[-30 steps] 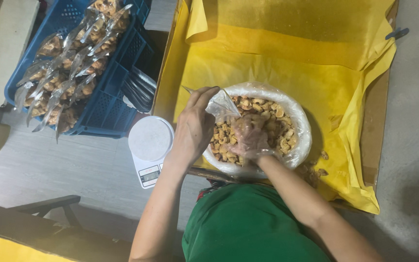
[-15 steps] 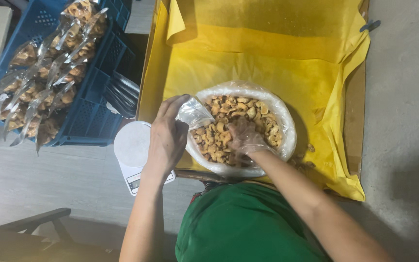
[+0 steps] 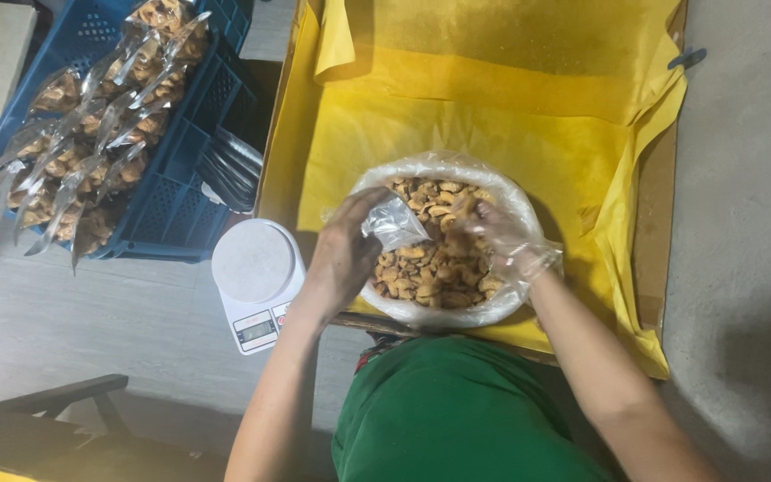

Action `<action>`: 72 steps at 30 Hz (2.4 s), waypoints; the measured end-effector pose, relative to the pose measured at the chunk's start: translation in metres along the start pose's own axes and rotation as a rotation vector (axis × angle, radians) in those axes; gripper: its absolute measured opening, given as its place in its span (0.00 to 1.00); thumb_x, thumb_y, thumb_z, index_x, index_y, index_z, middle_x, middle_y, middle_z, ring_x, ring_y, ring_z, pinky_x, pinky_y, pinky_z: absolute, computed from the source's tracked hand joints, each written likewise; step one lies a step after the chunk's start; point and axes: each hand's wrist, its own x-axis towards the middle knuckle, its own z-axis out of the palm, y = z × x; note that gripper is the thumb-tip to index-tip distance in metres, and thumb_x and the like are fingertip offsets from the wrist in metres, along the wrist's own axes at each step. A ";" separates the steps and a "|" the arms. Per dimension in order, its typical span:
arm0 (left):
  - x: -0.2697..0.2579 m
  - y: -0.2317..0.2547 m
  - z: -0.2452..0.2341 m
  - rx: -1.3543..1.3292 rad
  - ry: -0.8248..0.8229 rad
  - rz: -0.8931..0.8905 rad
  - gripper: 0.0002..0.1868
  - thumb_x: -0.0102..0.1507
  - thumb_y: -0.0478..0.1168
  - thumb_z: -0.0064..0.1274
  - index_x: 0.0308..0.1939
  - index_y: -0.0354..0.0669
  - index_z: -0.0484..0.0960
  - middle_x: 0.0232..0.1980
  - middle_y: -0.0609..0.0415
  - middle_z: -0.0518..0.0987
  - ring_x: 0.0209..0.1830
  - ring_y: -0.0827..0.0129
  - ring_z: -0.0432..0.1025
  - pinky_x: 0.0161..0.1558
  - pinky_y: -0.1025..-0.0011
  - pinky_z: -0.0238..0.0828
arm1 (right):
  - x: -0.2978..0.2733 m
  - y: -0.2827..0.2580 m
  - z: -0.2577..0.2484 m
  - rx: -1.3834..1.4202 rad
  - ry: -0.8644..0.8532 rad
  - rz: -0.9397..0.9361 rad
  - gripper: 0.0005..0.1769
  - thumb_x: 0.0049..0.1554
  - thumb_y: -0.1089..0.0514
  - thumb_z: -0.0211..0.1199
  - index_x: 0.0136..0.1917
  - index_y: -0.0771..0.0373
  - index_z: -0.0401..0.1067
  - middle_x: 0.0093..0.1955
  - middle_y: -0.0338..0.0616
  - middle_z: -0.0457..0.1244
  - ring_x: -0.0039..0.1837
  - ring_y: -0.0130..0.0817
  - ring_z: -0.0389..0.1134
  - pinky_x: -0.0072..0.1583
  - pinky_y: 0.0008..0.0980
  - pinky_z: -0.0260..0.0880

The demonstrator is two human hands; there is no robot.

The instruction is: The person scoops snack pieces from a large bag into small clear plastic bags, weighs each filled bag on a digital scale, and places the sealed bags into a blue crate. The process is repeated continuously throughout the clip.

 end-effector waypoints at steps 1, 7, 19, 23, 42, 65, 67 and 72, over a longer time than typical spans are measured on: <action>0.000 -0.002 0.006 -0.084 -0.066 -0.128 0.33 0.60 0.26 0.48 0.70 0.43 0.70 0.75 0.46 0.67 0.55 0.51 0.79 0.51 0.61 0.80 | -0.002 -0.005 -0.002 -0.003 -0.106 -0.195 0.15 0.59 0.52 0.69 0.57 0.55 0.70 0.56 0.40 0.62 0.63 0.34 0.66 0.65 0.38 0.66; 0.015 -0.006 0.063 0.042 -0.206 -0.219 0.39 0.59 0.29 0.54 0.74 0.36 0.58 0.78 0.41 0.55 0.61 0.45 0.70 0.60 0.58 0.73 | -0.031 -0.055 0.020 0.696 -0.228 -0.396 0.21 0.62 0.52 0.66 0.67 0.54 0.66 0.65 0.46 0.62 0.67 0.47 0.65 0.62 0.52 0.70; 0.026 -0.024 0.130 -0.084 0.062 -0.162 0.43 0.52 0.29 0.57 0.71 0.24 0.59 0.73 0.33 0.59 0.67 0.43 0.66 0.61 0.60 0.75 | -0.021 -0.065 0.049 0.665 0.033 -0.656 0.14 0.62 0.66 0.55 0.62 0.62 0.64 0.57 0.53 0.63 0.61 0.46 0.68 0.67 0.53 0.71; 0.024 -0.011 0.124 -0.134 0.116 -0.120 0.43 0.51 0.27 0.57 0.70 0.24 0.62 0.69 0.34 0.63 0.62 0.46 0.70 0.55 0.64 0.81 | -0.020 -0.062 0.048 0.593 -0.016 -0.692 0.12 0.63 0.66 0.56 0.60 0.62 0.64 0.58 0.52 0.64 0.55 0.42 0.68 0.60 0.45 0.76; 0.019 -0.010 0.064 -0.507 0.035 -0.359 0.33 0.59 0.25 0.50 0.70 0.34 0.67 0.64 0.43 0.73 0.31 0.62 0.80 0.28 0.72 0.85 | -0.030 -0.049 0.007 -0.142 0.282 -0.178 0.37 0.56 0.31 0.58 0.68 0.58 0.68 0.73 0.52 0.62 0.77 0.43 0.59 0.76 0.52 0.53; -0.008 0.003 -0.041 -0.415 0.282 -0.258 0.32 0.58 0.24 0.48 0.68 0.28 0.68 0.69 0.44 0.66 0.32 0.67 0.79 0.32 0.74 0.82 | 0.095 0.055 0.028 -1.784 -0.047 -0.304 0.37 0.60 0.21 0.38 0.69 0.43 0.64 0.73 0.41 0.61 0.71 0.44 0.63 0.67 0.50 0.68; -0.007 0.006 -0.047 -0.398 0.295 -0.242 0.32 0.58 0.24 0.48 0.68 0.27 0.68 0.69 0.44 0.66 0.32 0.67 0.79 0.33 0.74 0.82 | 0.110 0.044 0.054 -1.989 0.262 -0.966 0.62 0.38 0.10 0.45 0.78 0.42 0.53 0.77 0.51 0.53 0.70 0.60 0.63 0.61 0.68 0.65; -0.009 0.005 -0.053 -0.387 0.308 -0.244 0.32 0.57 0.24 0.48 0.68 0.28 0.69 0.69 0.44 0.66 0.32 0.68 0.79 0.34 0.75 0.82 | 0.070 0.015 0.087 -1.979 -0.307 0.107 0.56 0.54 0.19 0.47 0.86 0.40 0.36 0.81 0.51 0.45 0.71 0.52 0.58 0.57 0.46 0.69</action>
